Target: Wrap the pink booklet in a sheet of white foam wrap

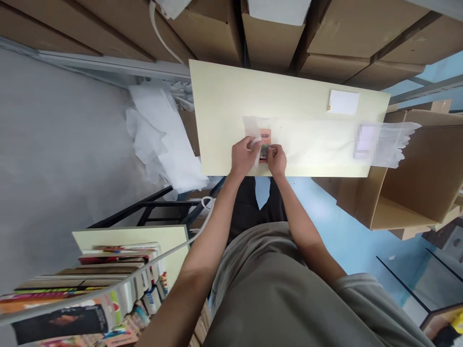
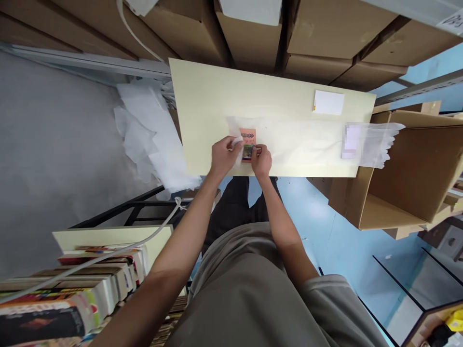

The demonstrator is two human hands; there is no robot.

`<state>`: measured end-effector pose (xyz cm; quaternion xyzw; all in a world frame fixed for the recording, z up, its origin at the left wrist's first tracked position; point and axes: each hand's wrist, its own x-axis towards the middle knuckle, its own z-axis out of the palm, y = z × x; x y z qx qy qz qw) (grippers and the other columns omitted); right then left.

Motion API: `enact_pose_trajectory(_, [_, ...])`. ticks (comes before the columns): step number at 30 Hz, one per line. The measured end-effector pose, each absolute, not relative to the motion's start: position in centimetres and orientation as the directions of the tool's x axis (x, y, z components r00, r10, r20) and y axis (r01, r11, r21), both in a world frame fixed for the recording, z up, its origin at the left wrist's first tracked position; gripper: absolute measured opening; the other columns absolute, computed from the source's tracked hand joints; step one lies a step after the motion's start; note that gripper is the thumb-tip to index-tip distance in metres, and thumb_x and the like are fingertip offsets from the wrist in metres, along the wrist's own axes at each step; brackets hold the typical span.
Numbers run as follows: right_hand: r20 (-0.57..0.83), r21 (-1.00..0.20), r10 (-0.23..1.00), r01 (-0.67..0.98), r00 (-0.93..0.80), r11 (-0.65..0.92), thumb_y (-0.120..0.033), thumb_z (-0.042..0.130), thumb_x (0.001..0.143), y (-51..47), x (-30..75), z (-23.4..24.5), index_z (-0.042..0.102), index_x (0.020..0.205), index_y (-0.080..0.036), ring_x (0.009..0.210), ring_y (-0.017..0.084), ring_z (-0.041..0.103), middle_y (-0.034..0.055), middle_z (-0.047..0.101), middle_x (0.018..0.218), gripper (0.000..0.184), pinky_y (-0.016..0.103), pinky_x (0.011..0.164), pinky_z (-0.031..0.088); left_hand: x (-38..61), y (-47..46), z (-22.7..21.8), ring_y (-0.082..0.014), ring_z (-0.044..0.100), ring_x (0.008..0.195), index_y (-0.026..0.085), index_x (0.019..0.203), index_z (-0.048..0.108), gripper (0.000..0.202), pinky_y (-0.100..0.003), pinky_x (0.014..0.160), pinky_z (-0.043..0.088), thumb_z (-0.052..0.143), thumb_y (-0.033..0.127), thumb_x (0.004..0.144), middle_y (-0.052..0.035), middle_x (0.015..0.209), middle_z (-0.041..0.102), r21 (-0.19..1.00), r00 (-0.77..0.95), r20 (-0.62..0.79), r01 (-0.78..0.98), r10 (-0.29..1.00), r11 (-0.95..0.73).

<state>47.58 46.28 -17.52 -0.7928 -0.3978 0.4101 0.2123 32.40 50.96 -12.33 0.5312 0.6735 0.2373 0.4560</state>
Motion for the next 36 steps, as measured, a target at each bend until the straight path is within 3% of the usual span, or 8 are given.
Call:
enact_pose_trajectory(4, [-0.521, -0.766, 0.819, 0.292, 0.240, -0.572, -0.067, 0.040, 0.121, 45.8, 48.7, -16.7, 0.063, 0.123, -0.025, 0.097, 0.023, 0.079, 0.0071, 0.081, 0.102, 0.048, 0.035, 0.090, 0.064, 37.2, 50.5, -14.1, -0.0242, 0.073, 0.086, 0.022, 0.094, 0.077, 0.019, -0.035, 0.085, 0.058, 0.068, 0.037, 0.103, -0.0044, 0.085, 0.076, 0.808, -0.011, -0.410, 0.459, 0.912, 0.369])
enact_pose_trajectory(7, [-0.514, -0.796, 0.837, 0.260, 0.190, -0.547, -0.072, 0.051, 0.116, 45.5, 49.3, -16.3, 0.065, 0.122, -0.024, 0.117, 0.026, 0.080, 0.0116, 0.083, 0.119, 0.050, 0.038, 0.100, 0.065, 38.4, 49.9, -15.2, -0.0275, 0.080, 0.106, 0.022, 0.100, 0.080, 0.031, -0.039, 0.101, 0.062, 0.056, 0.038, 0.111, -0.0094, 0.100, 0.085, 0.830, -0.007, -0.451, 0.365, 0.893, 0.422])
enact_pose_trajectory(10, [-0.518, -0.756, 0.839, 0.369, 0.166, -0.540, -0.062, 0.062, 0.114, 45.4, 49.7, -16.4, 0.067, 0.118, -0.024, 0.118, 0.030, 0.079, 0.0131, 0.082, 0.121, 0.038, 0.043, 0.103, 0.065, 38.3, 49.4, -15.9, -0.0280, 0.082, 0.112, 0.020, 0.103, 0.081, 0.051, -0.042, 0.106, 0.065, 0.040, 0.044, 0.119, -0.0133, 0.106, 0.086, 0.827, -0.016, -0.519, 0.242, 0.854, 0.507])
enact_pose_trajectory(13, [-0.500, -0.686, 0.852, 0.529, 0.158, -0.500, -0.044, 0.057, 0.117, 45.4, 50.1, -16.8, 0.068, 0.112, -0.024, 0.110, 0.031, 0.079, 0.0140, 0.080, 0.116, 0.024, 0.046, 0.103, 0.064, 37.4, 49.1, -16.1, -0.0263, 0.083, 0.105, 0.019, 0.117, 0.080, 0.041, -0.041, 0.100, 0.067, 0.048, 0.044, 0.117, -0.0143, 0.119, 0.085, 0.818, -0.042, -0.541, 0.207, 0.840, 0.537])
enact_pose_trajectory(18, [-0.467, -0.622, 0.873, 0.649, 0.142, -0.438, -0.029, 0.044, 0.117, 45.8, 50.8, -17.7, 0.068, 0.115, -0.021, 0.117, 0.034, 0.076, 0.0189, 0.077, 0.123, 0.025, 0.050, 0.109, 0.063, 35.1, 47.8, -16.5, -0.0266, 0.078, 0.121, 0.019, 0.133, 0.073, 0.033, -0.041, 0.115, 0.060, 0.069, 0.028, 0.101, -0.0183, 0.143, 0.074, 0.715, -0.372, -0.355, 0.483, 0.858, 0.506])
enact_pose_trajectory(26, [-0.409, -0.554, 0.874, 0.690, 0.261, -0.465, -0.025, 0.059, 0.111, 47.4, 49.9, -17.5, 0.052, 0.152, -0.016, 0.130, 0.041, 0.070, 0.0250, 0.070, 0.143, 0.042, 0.059, 0.114, 0.059, 35.1, 47.8, -17.4, -0.0287, 0.076, 0.105, 0.021, 0.115, 0.068, 0.038, -0.049, 0.113, 0.061, 0.084, 0.030, 0.081, -0.0135, 0.121, 0.076, 0.559, -0.453, -0.462, 0.519, 0.763, 0.647])
enact_pose_trajectory(29, [-0.308, -0.530, 0.935, 0.785, 0.176, -0.322, -0.020, 0.051, 0.115, 47.6, 50.0, -16.9, 0.059, 0.148, -0.017, 0.145, 0.042, 0.060, 0.0272, 0.062, 0.154, 0.034, 0.061, 0.124, 0.050, 35.3, 48.5, -17.3, -0.0285, 0.076, 0.103, 0.021, 0.109, 0.066, 0.031, -0.047, 0.106, 0.062, 0.081, 0.033, 0.085, -0.0123, 0.114, 0.076, 0.572, -0.449, -0.491, 0.480, 0.747, 0.665])
enact_pose_trajectory(36, [-0.408, -0.569, 0.913, 0.778, 0.013, -0.266, -0.017, 0.048, 0.115, 47.6, 51.4, -16.9, 0.071, 0.136, -0.020, 0.135, 0.035, 0.064, 0.0190, 0.069, 0.139, 0.032, 0.051, 0.117, 0.055, 37.1, 47.6, -14.4, -0.0237, 0.076, 0.100, 0.025, 0.111, 0.057, 0.020, -0.038, 0.095, 0.062, 0.069, 0.022, 0.096, -0.0084, 0.112, 0.076, 0.684, -0.424, -0.364, 0.483, 0.829, 0.547])
